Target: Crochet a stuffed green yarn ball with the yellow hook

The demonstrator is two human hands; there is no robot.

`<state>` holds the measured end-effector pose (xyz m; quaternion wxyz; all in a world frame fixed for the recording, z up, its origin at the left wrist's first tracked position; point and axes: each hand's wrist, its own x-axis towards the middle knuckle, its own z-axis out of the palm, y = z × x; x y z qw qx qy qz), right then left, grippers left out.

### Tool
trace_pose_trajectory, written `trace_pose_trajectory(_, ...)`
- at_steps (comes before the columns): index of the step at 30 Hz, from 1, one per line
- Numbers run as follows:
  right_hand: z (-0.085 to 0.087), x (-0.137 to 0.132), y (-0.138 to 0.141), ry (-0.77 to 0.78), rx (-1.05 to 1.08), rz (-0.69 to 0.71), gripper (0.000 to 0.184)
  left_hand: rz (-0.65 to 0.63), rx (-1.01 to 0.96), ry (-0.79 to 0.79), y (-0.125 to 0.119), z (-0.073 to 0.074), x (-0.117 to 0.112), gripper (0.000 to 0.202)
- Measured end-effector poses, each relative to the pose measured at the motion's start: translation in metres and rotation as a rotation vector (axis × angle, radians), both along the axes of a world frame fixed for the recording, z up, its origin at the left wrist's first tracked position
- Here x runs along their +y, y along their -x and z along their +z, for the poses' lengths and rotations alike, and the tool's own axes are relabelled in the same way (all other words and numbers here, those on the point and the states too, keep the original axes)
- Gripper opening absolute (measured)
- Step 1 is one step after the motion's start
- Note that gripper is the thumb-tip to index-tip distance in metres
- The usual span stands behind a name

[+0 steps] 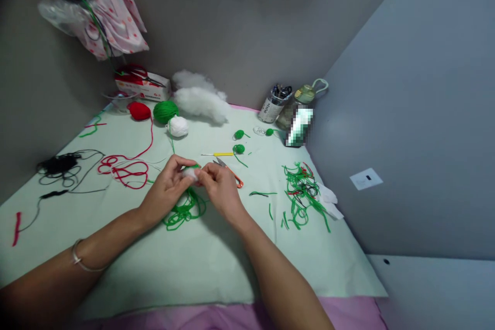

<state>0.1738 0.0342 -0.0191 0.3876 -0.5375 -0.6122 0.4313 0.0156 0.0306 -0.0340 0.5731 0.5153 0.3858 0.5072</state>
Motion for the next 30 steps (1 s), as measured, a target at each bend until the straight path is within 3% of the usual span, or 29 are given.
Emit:
trace_pose_trajectory(4, -0.001, -0.001, -0.003, 0.001, -0.051, -0.043, 0.028, -0.132, -0.043, 0.075, 0.011, 0.002, 0.006, 0.031)
trace_pose_trajectory(7, 0.000, -0.002, -0.005, -0.022, -0.089, -0.015, 0.029, -0.154, -0.047, 0.122, 0.014, 0.001, 0.010, 0.033)
trace_pose_trajectory(12, 0.006, -0.007, -0.001, -0.092, -0.191, 0.015, 0.031, -0.063, -0.027, 0.125, 0.007, 0.002, 0.009, 0.034)
trace_pose_trajectory(17, 0.006, -0.021, 0.016, -0.136, -0.348, 0.031, 0.022, 0.077, -0.027, 0.136, -0.001, -0.003, 0.011, 0.023)
trace_pose_trajectory(24, -0.002, -0.011, 0.011, -0.060, -0.262, -0.026, 0.022, 0.051, -0.095, 0.233, 0.000, -0.004, 0.009, 0.023)
trace_pose_trajectory(30, -0.001, 0.000, -0.002, 0.055, 0.035, -0.046, 0.026, -0.038, -0.195, 0.243, 0.008, 0.004, 0.009, 0.033)
